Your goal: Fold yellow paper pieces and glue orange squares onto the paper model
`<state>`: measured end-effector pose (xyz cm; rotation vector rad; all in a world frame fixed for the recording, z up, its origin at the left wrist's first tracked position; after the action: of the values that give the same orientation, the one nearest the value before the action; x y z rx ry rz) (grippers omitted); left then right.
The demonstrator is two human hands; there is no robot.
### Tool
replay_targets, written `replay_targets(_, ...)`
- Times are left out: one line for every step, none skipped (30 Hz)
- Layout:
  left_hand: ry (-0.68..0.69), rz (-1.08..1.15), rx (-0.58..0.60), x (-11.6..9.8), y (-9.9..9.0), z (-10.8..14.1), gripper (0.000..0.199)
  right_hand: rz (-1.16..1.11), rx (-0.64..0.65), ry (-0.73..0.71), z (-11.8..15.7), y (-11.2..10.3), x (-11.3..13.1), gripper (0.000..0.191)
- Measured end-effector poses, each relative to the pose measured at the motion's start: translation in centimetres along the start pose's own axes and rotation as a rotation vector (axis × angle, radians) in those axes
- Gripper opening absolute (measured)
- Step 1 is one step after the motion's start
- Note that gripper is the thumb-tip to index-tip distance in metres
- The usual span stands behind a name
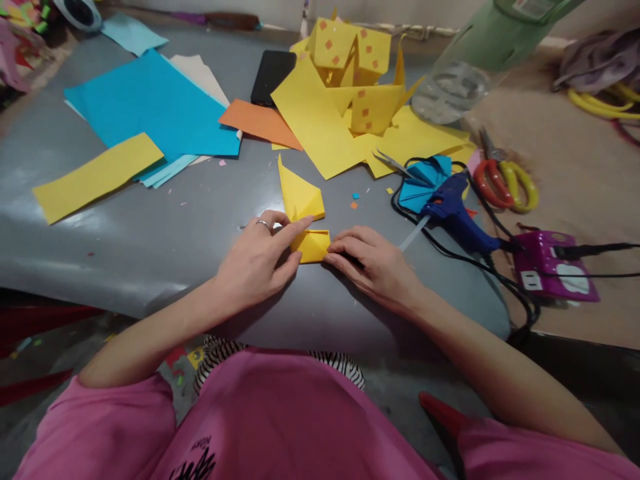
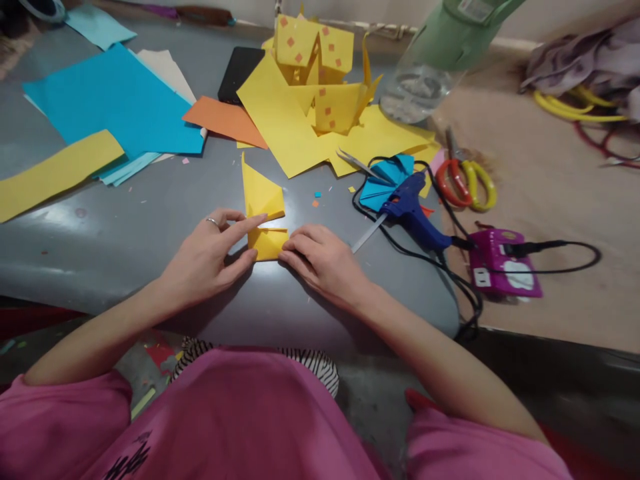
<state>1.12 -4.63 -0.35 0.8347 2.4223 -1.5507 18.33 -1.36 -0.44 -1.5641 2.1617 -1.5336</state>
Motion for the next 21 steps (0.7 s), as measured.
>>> replay_targets(0.006, -0.02, 0.007, 0.1, 0.0, 0.0, 0.045, 0.0, 0.002, -0.001, 0.0, 0.0, 0.0, 0.016)
replay_targets(0.012, -0.036, 0.012, 0.1, -0.1, -0.1, 0.045, 0.001, 0.003, -0.004, 0.0, 0.0, 0.0, 0.016)
replay_targets(0.021, -0.048, 0.016, 0.2, -0.1, -0.1, 0.045, 0.003, 0.004, -0.007, 0.0, 0.1, 0.0, 0.017)
replay_targets(0.035, -0.055, 0.019, 0.2, -0.1, -0.1, 0.045, 0.005, 0.004, -0.01, 0.0, 0.1, 0.0, 0.017)
replay_targets(0.053, -0.059, 0.02, 0.2, -0.1, -0.1, 0.046, 0.008, 0.001, -0.013, 0.0, 0.1, 0.0, 0.017)
replay_targets(0.071, -0.062, 0.016, 0.2, -0.1, -0.1, 0.047, 0.012, -0.003, -0.016, 0.0, 0.1, 0.1, 0.016)
replay_targets(0.086, -0.068, 0.01, 0.3, -0.1, -0.1, 0.048, 0.016, -0.006, -0.019, 0.1, 0.1, 0.1, 0.016)
replay_targets(0.096, -0.076, 0.001, 0.3, 0.0, 0.0, 0.048, 0.019, -0.01, -0.021, 0.1, 0.1, 0.1, 0.016)
replay_targets(0.106, -0.085, -0.009, 0.4, 0.0, 0.1, 0.048, 0.022, -0.014, -0.021, 0.1, 0.1, 0.2, 0.015)
replay_targets(0.114, -0.098, -0.018, 0.4, 0.0, 0.2, 0.048, 0.025, -0.018, -0.019, 0.1, 0.0, 0.2, 0.015)
replay_targets(0.118, -0.115, -0.026, 0.4, 0.0, 0.3, 0.047, 0.027, -0.019, -0.013, 0.1, 0.0, 0.2, 0.014)
replay_targets(0.122, -0.135, -0.03, 0.4, 0.1, 0.4, 0.047, 0.027, -0.018, -0.005, 0.1, 0.0, 0.2, 0.014)
replay_targets(0.126, -0.157, -0.029, 0.4, 0.1, 0.5, 0.047, 0.025, -0.016, 0.005, 0.1, -0.1, 0.2, 0.013)
replay_targets(0.133, -0.177, -0.026, 0.4, 0.2, 0.6, 0.047, 0.02, -0.015, 0.015, 0.1, -0.1, 0.1, 0.013)
replay_targets(0.139, -0.197, -0.024, 0.3, 0.2, 0.7, 0.047, 0.016, -0.015, 0.023, 0.0, -0.1, 0.1, 0.012)
replay_targets(0.149, -0.214, -0.025, 0.2, 0.2, 0.8, 0.047, 0.013, -0.017, 0.026, 0.0, -0.2, 0.1, 0.012)
replay_targets(0.163, -0.224, -0.03, 0.1, 0.2, 0.8, 0.047, 0.012, -0.021, 0.027, 0.0, -0.2, 0.1, 0.011)
replay_targets(0.18, -0.227, -0.036, 0.0, 0.2, 0.9, 0.047, 0.015, -0.023, 0.026, 0.0, -0.2, 0.2, 0.011)
replay_targets(0.195, -0.223, -0.04, -0.1, 0.2, 1.0, 0.046, 0.019, -0.025, 0.025, 0.0, -0.2, 0.2, 0.01)
replay_targets(0.208, -0.212, -0.039, -0.2, 0.1, 1.1, 0.045, 0.024, -0.024, 0.026, 0.0, -0.2, 0.2, 0.01)
replay_targets(0.22, -0.198, -0.033, -0.3, 0.2, 1.2, 0.044, 0.027, -0.021, 0.031, 0.0, -0.2, 0.2, 0.01)
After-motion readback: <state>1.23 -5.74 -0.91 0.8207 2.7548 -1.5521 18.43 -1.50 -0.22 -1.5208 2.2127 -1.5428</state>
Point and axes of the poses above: each hand's wrist, its own z-axis away from the middle knuckle, its own y-axis out of the palm, x = y × z, the point moved 6 cm from there along -z, towards the middle knuckle, and after that the axes turned 14 degrees about -x, right-handed, at the moved point
